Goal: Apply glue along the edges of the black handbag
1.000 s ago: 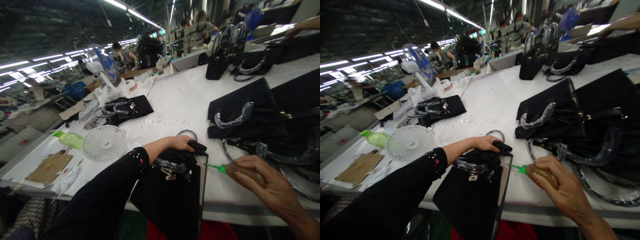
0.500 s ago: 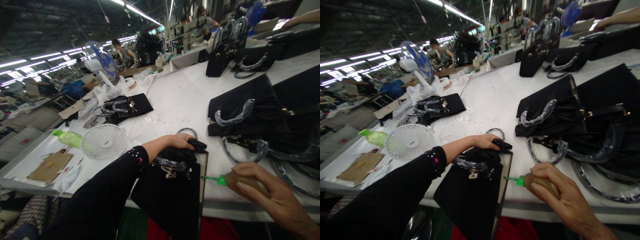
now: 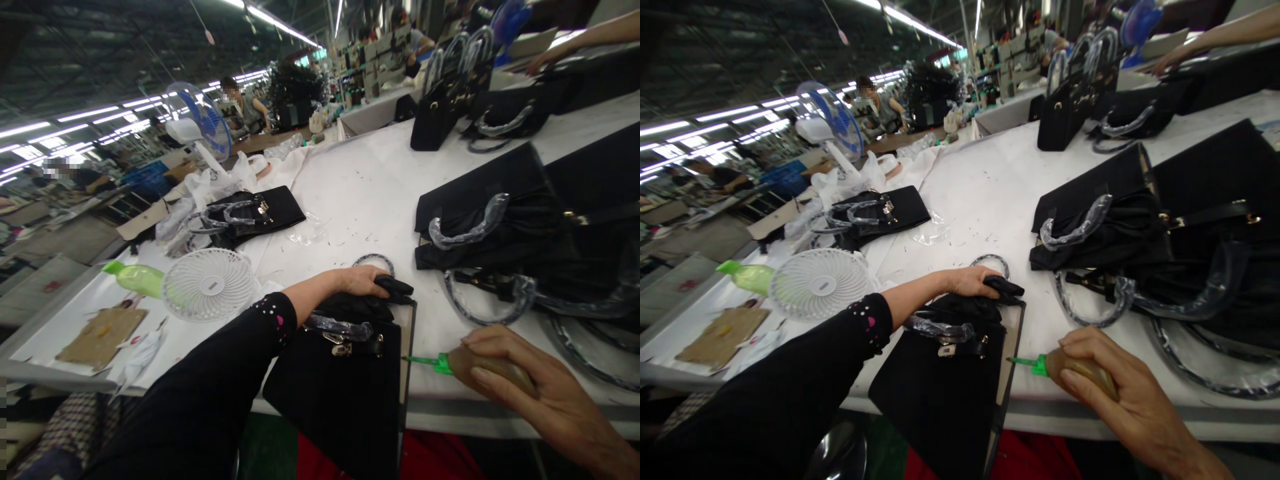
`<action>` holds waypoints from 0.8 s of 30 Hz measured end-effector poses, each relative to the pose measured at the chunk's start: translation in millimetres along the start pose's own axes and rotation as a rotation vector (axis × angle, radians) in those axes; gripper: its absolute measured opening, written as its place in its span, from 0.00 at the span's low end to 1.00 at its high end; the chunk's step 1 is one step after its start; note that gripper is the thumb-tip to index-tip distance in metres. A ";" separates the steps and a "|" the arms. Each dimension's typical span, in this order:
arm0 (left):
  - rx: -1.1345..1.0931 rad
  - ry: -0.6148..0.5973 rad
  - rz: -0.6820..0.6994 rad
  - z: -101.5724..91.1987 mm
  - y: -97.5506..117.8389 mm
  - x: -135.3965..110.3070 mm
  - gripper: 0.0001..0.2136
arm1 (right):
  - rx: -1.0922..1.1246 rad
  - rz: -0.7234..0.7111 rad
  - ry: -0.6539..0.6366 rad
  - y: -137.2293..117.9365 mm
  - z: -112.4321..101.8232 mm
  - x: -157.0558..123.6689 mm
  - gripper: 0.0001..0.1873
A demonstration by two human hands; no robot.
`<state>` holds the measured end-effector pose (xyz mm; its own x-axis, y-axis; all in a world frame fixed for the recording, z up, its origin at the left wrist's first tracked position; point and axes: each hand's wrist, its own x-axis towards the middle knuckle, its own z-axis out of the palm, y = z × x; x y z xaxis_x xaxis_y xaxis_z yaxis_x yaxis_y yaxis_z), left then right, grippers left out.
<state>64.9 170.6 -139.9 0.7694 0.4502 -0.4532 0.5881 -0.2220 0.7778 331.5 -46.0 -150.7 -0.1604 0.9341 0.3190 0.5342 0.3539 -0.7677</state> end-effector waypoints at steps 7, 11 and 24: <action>0.008 -0.002 -0.009 -0.8 1.2 -0.9 0.09 | -0.026 -0.022 -0.009 -4.5 -4.1 4.1 0.06; 0.001 -0.012 -0.010 -0.8 2.8 -1.7 0.10 | -0.055 -0.046 0.028 -5.3 -3.8 10.1 0.07; 0.003 -0.003 -0.004 -1.3 1.0 -0.2 0.10 | -0.197 -0.089 0.214 -2.8 -1.3 33.1 0.09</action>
<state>65.0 171.5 -138.4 0.7674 0.4487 -0.4580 0.5924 -0.2230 0.7742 325.8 -16.2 -137.3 -0.0462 0.8614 0.5059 0.6799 0.3981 -0.6158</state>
